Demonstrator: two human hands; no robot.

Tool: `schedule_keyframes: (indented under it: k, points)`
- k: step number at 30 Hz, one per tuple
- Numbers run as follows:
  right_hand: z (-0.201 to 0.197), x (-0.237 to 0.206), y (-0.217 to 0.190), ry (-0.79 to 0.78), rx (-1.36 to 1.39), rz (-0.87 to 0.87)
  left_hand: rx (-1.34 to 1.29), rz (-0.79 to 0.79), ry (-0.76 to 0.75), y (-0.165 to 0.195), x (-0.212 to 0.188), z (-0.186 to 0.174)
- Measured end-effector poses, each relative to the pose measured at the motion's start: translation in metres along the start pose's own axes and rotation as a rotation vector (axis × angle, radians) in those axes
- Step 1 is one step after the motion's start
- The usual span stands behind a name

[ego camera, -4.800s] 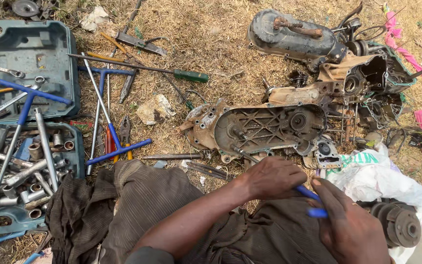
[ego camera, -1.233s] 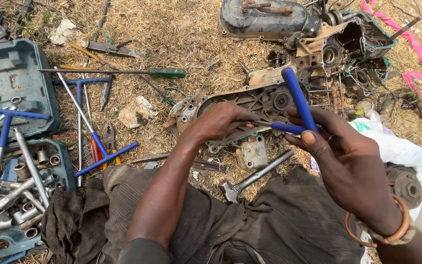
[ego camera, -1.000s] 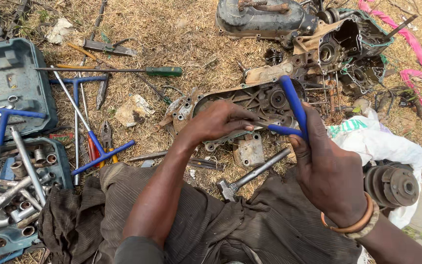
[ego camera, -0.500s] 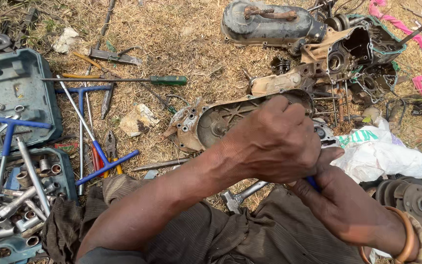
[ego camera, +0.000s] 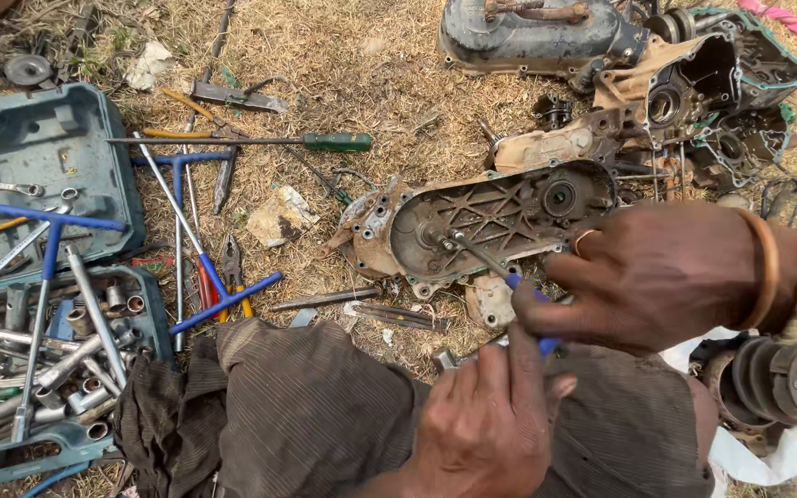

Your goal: The person sits on the ground with a motorcycle engine crankcase and uses a blue T-handle wrench to loosen bolts on the casing, then uses a hammer to tap and separate components, handling bolts and engine parts one at a time and setting them aside on the ground.

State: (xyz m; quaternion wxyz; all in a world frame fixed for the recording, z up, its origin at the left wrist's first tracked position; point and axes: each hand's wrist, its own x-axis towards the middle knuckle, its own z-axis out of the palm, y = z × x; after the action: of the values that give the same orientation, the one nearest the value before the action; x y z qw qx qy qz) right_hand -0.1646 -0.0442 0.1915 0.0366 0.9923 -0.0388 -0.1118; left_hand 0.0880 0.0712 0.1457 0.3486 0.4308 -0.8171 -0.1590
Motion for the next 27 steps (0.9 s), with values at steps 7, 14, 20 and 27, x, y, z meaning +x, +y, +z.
schedule_keyframes:
  k: [7,14,20,27]
  points:
    - [-0.038,0.045,-0.014,0.283,-0.358,-0.017,-0.166,0.222,0.207,-0.063,0.026,0.003]
    - [-0.063,0.064,-0.066,1.025,0.520,1.017,-0.474,0.242,-0.246,-0.082,0.047,0.106]
    - [-0.039,0.057,-0.115,0.530,0.513,0.836,-0.714,0.398,-0.011,-0.068,0.061,0.121]
    - [-0.038,0.027,-0.137,0.387,0.142,1.097,-0.608,0.282,0.022,-0.095,0.064,0.124]
